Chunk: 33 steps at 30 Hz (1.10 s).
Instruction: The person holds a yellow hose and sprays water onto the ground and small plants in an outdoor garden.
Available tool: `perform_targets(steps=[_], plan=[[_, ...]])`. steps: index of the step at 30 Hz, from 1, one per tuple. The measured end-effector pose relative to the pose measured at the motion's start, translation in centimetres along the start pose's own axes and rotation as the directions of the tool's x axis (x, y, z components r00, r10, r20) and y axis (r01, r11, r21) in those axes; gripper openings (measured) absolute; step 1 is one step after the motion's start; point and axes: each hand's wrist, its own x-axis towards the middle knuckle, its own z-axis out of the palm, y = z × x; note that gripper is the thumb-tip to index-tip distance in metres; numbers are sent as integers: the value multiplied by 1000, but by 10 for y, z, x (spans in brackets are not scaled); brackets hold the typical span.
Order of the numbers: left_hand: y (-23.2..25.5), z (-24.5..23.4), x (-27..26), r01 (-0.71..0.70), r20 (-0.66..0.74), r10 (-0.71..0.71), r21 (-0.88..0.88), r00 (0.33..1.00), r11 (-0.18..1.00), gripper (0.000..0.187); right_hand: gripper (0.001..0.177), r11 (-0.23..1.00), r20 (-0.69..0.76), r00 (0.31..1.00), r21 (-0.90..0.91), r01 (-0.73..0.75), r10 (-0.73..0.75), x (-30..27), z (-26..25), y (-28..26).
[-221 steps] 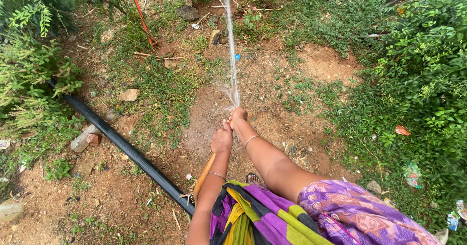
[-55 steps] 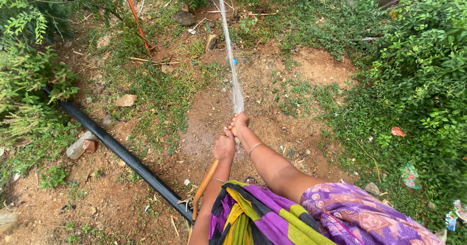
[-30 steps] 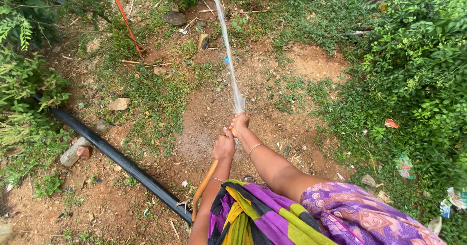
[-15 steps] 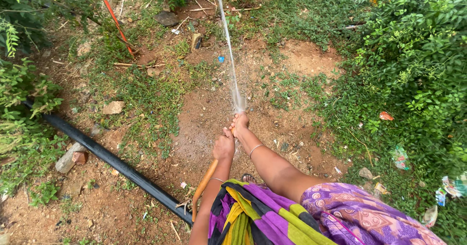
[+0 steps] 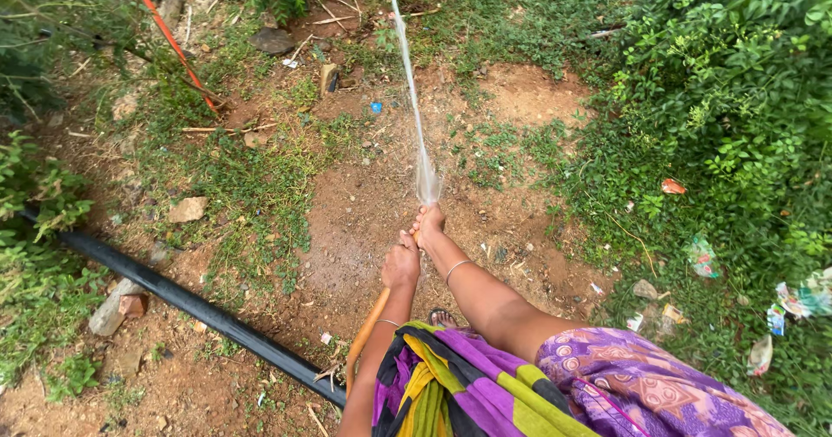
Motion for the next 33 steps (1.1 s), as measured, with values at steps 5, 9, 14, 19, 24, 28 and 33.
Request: perform_targets(steps=[5, 9, 14, 19, 24, 28, 33], plan=[[2, 3, 1, -14, 31, 14, -2, 999, 1000, 84, 42, 1000, -29, 1000, 27, 0, 1, 1, -7, -3], [5, 2, -2, -31, 54, 31, 8, 998, 999, 83, 41, 999, -83, 996, 45, 20, -16, 0, -12, -4], [8, 1, -4, -39, 52, 38, 25, 998, 999, 81, 44, 997, -83, 996, 73, 23, -17, 1, -16, -6], [7, 1, 0, -39, 65, 37, 37, 997, 999, 83, 44, 997, -45, 999, 80, 13, -9, 3, -14, -6], [3, -2, 5, -21, 43, 20, 6, 999, 1000, 82, 36, 998, -54, 998, 61, 12, -8, 7, -5, -2], [-1, -3, 10, -42, -24, 42, 9, 999, 999, 82, 34, 1000, -72, 997, 13, 15, -14, 10, 3, 2], [-2, -7, 11, -20, -24, 21, 33, 999, 999, 83, 38, 999, 5, 1000, 32, 8, -8, 8, 8, 4]])
